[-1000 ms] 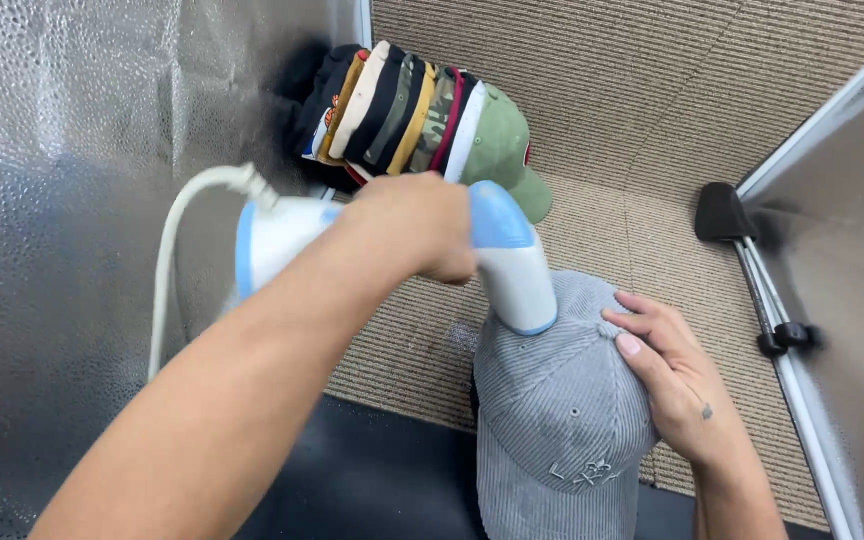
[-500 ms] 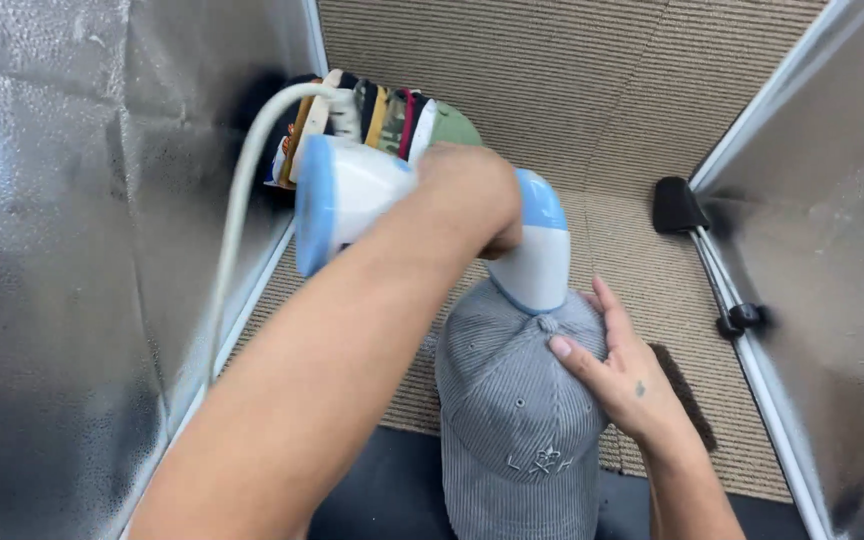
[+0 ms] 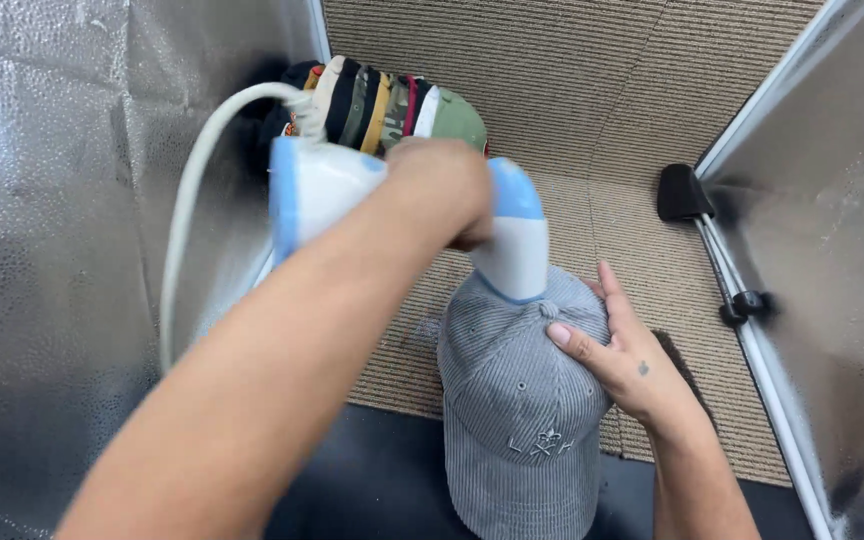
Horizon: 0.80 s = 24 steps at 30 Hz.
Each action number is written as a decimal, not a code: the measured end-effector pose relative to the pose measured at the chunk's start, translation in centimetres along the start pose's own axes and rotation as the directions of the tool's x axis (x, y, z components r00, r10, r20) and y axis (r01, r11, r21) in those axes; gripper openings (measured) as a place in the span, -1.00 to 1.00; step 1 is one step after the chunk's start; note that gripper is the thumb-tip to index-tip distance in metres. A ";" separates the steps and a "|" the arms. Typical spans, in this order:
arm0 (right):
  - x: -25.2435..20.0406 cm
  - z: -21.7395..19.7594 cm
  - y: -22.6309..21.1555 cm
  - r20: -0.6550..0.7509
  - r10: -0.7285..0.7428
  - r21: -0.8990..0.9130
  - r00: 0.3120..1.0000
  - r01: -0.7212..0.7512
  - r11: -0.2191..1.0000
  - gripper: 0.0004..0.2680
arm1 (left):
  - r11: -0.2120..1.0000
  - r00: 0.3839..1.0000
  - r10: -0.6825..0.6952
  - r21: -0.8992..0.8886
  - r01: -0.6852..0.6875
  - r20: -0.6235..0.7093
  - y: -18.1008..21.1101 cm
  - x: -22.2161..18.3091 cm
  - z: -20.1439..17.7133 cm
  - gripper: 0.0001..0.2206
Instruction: A person is meticulously cleaning a grey baseball cap using a wooden brush and then steaming it with a handheld steamer to remove wrinkles.
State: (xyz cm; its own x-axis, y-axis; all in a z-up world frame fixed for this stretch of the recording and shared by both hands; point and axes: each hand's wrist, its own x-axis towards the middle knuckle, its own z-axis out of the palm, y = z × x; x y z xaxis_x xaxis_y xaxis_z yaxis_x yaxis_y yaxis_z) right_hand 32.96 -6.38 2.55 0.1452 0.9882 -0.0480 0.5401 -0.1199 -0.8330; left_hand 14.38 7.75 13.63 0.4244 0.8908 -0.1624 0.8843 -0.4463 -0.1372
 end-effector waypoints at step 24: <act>-4.2 2.4 1.7 -0.323 -0.051 -0.039 0.945 0.040 0.998 -0.42 | -0.398 0.781 -0.309 -0.819 0.413 0.543 -11.5 -3.9 19.7 -0.22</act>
State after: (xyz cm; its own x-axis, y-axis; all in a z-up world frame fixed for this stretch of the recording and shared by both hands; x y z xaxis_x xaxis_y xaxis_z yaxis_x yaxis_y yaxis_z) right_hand 31.31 -10.50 0.04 0.3779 0.9091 0.1752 0.5778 -0.0838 -0.8118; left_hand -1.31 7.77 -3.45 -0.0478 0.7868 -0.6154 -0.0176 0.6153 0.7881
